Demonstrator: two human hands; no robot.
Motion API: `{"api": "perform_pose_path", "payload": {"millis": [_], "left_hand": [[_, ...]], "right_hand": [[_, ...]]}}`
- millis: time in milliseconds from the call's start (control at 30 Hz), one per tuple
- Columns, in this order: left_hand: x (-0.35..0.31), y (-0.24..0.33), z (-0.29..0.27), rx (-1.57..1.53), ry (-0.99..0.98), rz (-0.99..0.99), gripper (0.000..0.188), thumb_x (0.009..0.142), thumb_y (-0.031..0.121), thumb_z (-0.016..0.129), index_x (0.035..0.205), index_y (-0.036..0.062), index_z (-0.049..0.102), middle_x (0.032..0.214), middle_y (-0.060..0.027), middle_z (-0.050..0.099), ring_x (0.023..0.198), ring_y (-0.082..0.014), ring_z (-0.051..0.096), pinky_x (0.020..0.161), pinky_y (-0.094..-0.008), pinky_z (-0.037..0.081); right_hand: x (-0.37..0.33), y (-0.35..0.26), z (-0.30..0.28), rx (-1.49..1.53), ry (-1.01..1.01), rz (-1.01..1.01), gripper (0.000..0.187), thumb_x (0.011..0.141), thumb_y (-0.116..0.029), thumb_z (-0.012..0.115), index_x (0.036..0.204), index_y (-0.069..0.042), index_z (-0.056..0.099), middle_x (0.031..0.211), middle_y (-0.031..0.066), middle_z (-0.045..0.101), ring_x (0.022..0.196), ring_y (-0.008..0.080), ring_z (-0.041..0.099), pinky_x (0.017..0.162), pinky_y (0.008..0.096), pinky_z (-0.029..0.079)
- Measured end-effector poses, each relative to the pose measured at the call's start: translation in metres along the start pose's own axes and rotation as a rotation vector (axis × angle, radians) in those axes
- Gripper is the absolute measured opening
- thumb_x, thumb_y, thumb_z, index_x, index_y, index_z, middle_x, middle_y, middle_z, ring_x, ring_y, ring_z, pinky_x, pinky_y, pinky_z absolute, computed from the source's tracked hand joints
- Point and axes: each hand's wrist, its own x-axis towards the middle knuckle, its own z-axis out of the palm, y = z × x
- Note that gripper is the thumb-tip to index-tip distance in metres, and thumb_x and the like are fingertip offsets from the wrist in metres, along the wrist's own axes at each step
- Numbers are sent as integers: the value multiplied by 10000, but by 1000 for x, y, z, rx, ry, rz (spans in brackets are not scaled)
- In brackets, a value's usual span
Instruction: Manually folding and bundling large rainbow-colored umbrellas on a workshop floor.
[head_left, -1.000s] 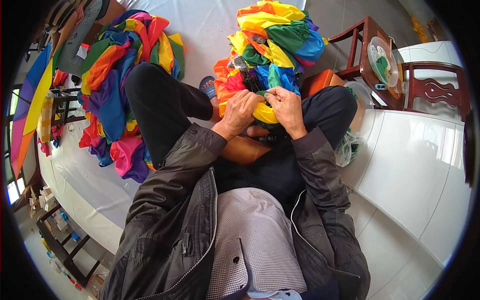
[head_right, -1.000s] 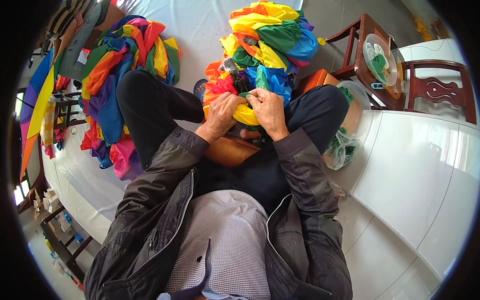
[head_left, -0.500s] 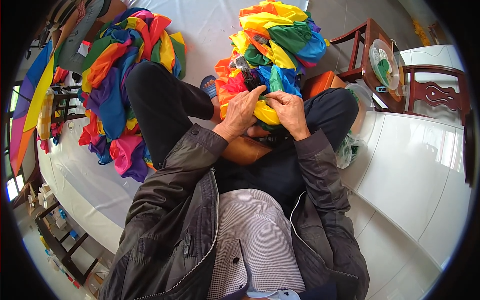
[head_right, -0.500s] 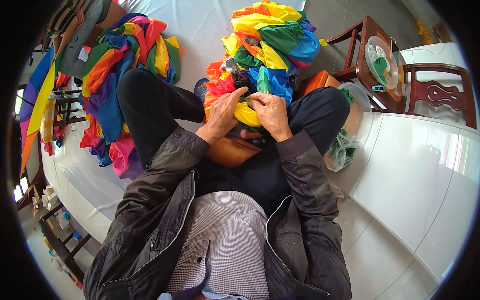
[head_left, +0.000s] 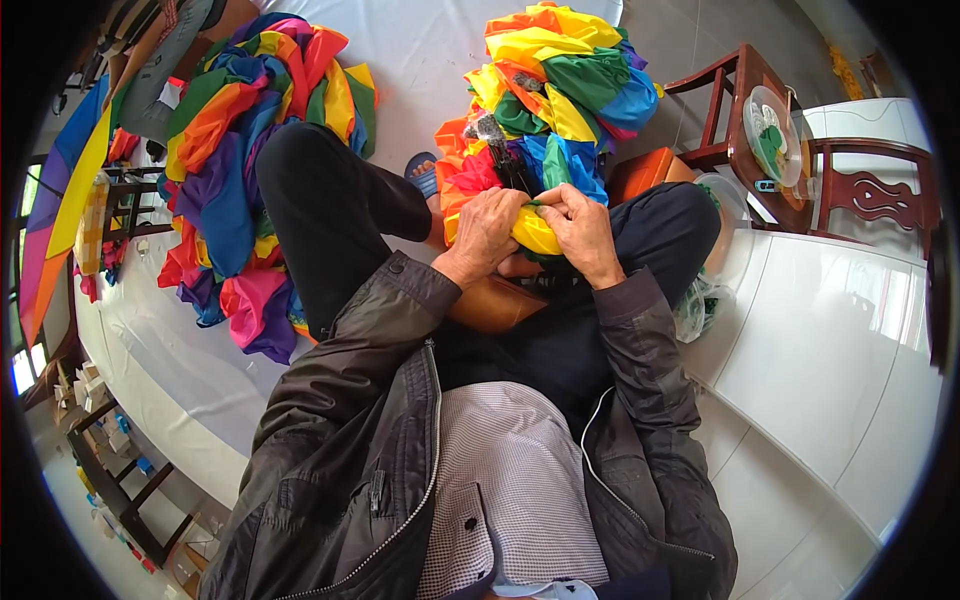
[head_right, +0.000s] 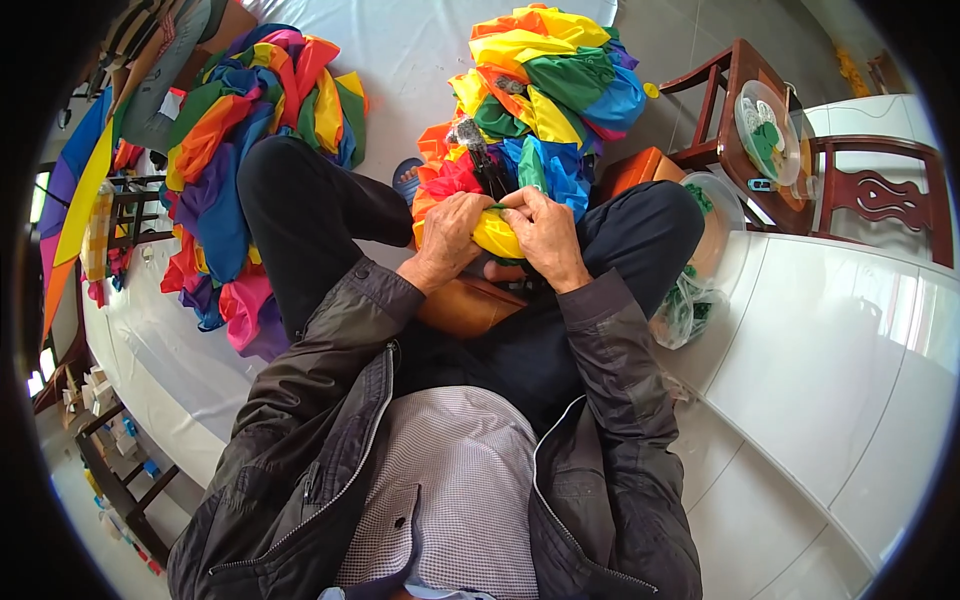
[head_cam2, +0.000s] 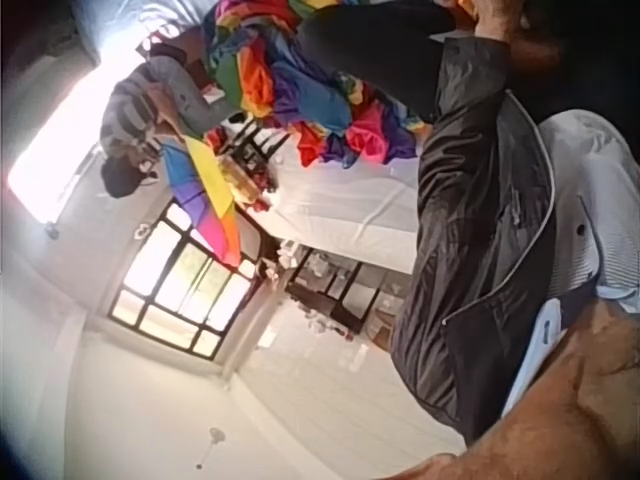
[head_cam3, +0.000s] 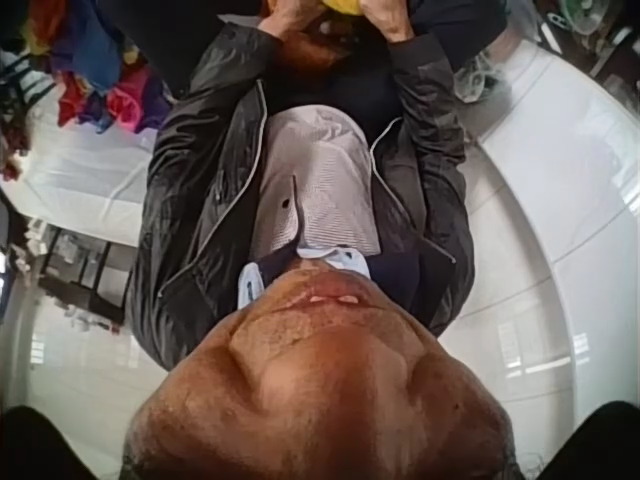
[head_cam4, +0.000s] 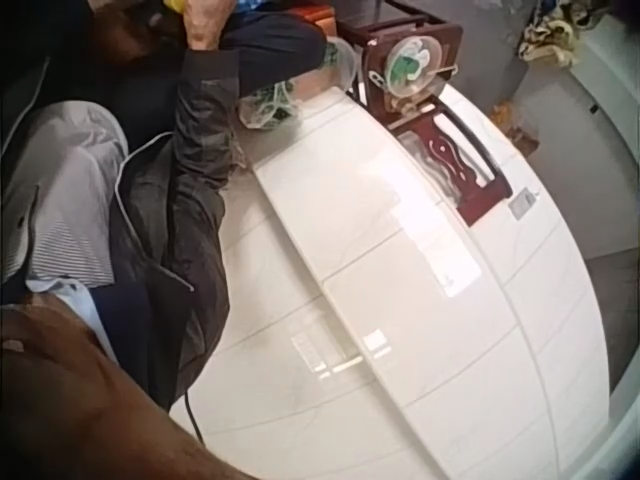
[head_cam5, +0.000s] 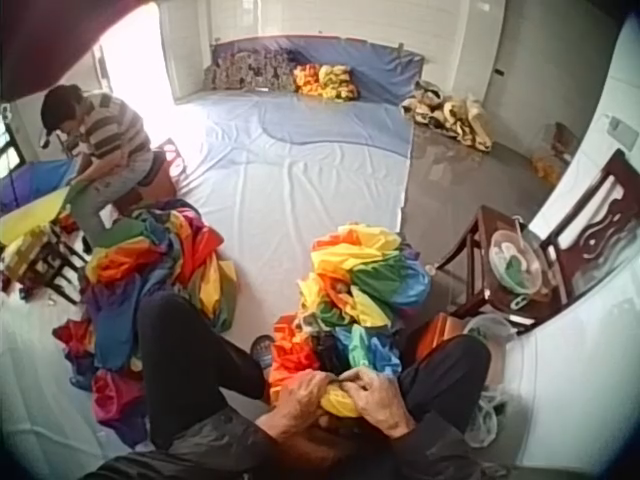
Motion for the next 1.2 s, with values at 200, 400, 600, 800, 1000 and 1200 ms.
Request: {"api": "perform_pose_path", "payload": {"millis": [200,400,600,800,1000,1200], "left_hand": [[4,4,-6,38,31,67,383,667,63,733,1028,46,609,936,-119,635,884,-324,633,756,-417,526],[6,7,-4,-14,80,83,361,673,33,715,1017,36,605,994,-121,633,923,-323,629,770,-415,530],[7,5,-3,-80,111,123,351,696,17,708,1031,34,604,984,-130,653,941,-335,648,804,-418,537],[2,7,-5,-182,-20,-31,369,716,5,709,1074,49,631,952,-128,673,901,-348,670,807,-411,548],[6,7,-4,-131,60,47,395,699,29,751,1084,47,665,901,-124,673,851,-324,692,732,-398,561],[-1,7,-3,-76,-159,-29,370,673,-18,664,1037,48,654,936,-140,663,852,-355,678,686,-447,541]], "right_hand": [[-8,-4,-2,-40,25,-97,117,918,-47,688,1031,-23,671,868,155,729,799,276,748,679,336,563],[-12,3,3,-75,70,-203,97,916,-49,692,1007,-25,667,872,176,715,810,324,738,667,352,565],[-11,7,5,-95,76,-170,101,914,-63,699,994,-26,649,876,175,713,801,342,728,653,374,562],[-9,3,1,-106,47,-116,103,912,-67,702,973,-30,628,855,175,703,780,369,711,640,392,556],[3,-10,-9,-137,41,-97,81,938,-73,671,970,-17,623,839,162,707,776,311,734,630,376,562],[80,-9,-14,84,60,-15,80,955,-32,598,1007,6,646,810,160,715,768,209,749,631,323,572]]}}
